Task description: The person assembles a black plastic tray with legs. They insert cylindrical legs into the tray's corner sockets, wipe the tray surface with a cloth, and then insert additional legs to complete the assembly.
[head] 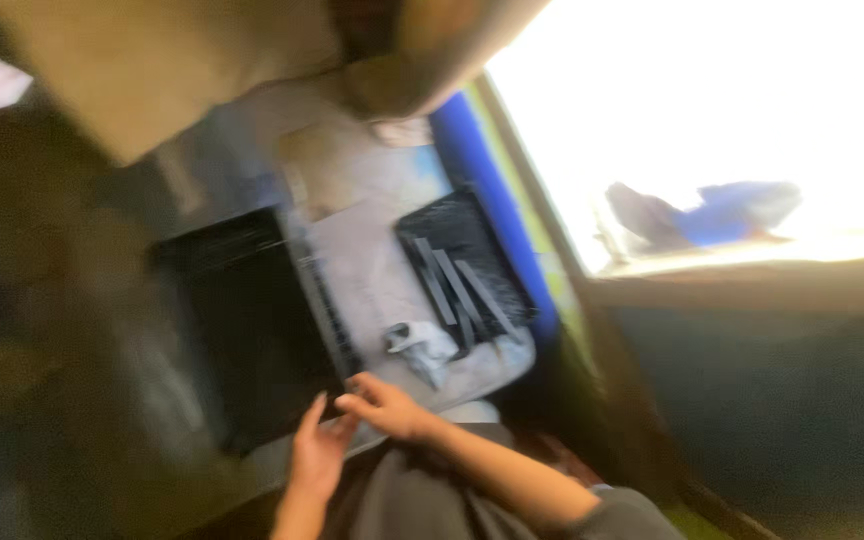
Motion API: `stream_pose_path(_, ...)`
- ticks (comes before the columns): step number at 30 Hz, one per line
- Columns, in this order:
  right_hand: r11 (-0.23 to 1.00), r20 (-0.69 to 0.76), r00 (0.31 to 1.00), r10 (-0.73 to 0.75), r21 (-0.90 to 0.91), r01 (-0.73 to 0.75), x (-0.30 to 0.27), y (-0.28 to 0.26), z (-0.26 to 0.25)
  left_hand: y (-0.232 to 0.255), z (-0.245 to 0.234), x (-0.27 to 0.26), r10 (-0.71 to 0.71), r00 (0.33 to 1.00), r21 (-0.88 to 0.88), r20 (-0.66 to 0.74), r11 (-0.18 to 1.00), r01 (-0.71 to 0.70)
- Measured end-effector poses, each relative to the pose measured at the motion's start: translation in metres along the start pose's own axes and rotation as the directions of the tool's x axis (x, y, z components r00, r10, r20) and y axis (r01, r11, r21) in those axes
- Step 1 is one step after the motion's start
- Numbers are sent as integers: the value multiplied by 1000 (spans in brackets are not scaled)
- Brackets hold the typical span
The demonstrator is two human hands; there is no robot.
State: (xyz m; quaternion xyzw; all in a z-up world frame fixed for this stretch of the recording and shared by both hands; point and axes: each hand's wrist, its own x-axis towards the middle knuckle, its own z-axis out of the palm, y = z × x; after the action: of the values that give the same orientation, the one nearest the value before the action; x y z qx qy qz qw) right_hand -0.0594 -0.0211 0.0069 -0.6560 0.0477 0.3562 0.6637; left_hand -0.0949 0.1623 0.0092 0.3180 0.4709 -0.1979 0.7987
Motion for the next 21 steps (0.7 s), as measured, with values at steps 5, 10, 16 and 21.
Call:
stream_pose_path(5, 996, 35, 996, 83, 33, -84, 0, 0, 3, 8, 12, -10, 42, 999, -9, -6, 999, -42)
stream_pose_path(10, 985, 103, 992, 73, 148, -87, 2, -6, 4, 18, 15, -20, 23, 999, 43, -42, 999, -21)
stream_pose_path(16, 962, 116, 983, 140, 221, -163, 2, -11, 3, 26, 16, -17, 54, 995, -72, -90, 996, -60)
stream_pose_path(21, 926, 163, 979, 124, 336, -173, -3, -16, -5, 21, 22, -21, 100, 995, -126, -26, 987, -103)
